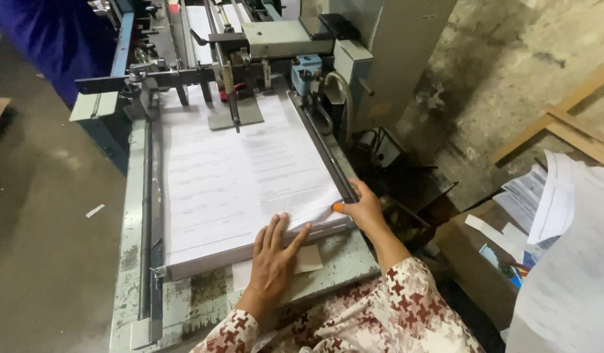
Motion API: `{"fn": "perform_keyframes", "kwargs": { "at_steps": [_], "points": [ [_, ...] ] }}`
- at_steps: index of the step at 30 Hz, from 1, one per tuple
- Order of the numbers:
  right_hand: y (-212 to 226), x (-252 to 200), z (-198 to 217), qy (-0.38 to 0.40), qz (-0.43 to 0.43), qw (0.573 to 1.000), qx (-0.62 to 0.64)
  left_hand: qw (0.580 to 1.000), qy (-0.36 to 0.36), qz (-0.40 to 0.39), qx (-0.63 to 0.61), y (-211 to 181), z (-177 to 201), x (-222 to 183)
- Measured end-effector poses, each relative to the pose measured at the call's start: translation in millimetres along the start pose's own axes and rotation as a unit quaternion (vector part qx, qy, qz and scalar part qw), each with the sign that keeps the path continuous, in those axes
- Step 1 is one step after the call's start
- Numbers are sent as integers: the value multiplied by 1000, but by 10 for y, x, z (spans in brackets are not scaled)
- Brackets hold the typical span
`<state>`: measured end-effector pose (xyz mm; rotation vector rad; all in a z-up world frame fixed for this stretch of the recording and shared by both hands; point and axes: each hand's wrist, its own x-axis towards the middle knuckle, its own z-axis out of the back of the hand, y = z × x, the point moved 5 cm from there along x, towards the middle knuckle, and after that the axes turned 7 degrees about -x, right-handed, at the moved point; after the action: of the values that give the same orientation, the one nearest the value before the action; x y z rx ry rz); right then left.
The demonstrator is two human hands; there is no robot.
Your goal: Manually feeding individual printed sheets of paper into a processing machine for folding or binding.
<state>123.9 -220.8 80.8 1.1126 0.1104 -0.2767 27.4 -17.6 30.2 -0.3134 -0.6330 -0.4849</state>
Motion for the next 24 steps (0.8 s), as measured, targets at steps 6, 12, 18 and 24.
{"fn": "perform_keyframes", "kwargs": {
  "at_steps": [6, 12, 18, 24],
  "points": [
    [-49, 22, 13, 30, 35, 999, 13, 1000, -13, 0, -9, -12, 3, 19],
    [75, -129, 43, 44, 11, 999, 10, 1000, 8, 5, 12, -14, 9, 8],
    [-30, -8, 3, -1, -12, 1000, -7, 1000, -7, 4, -18, 11, 8, -3],
    [-56, -14, 15, 33, 8, 999, -3, 1000, -15, -5, 25, -13, 23, 6]
  ]
}}
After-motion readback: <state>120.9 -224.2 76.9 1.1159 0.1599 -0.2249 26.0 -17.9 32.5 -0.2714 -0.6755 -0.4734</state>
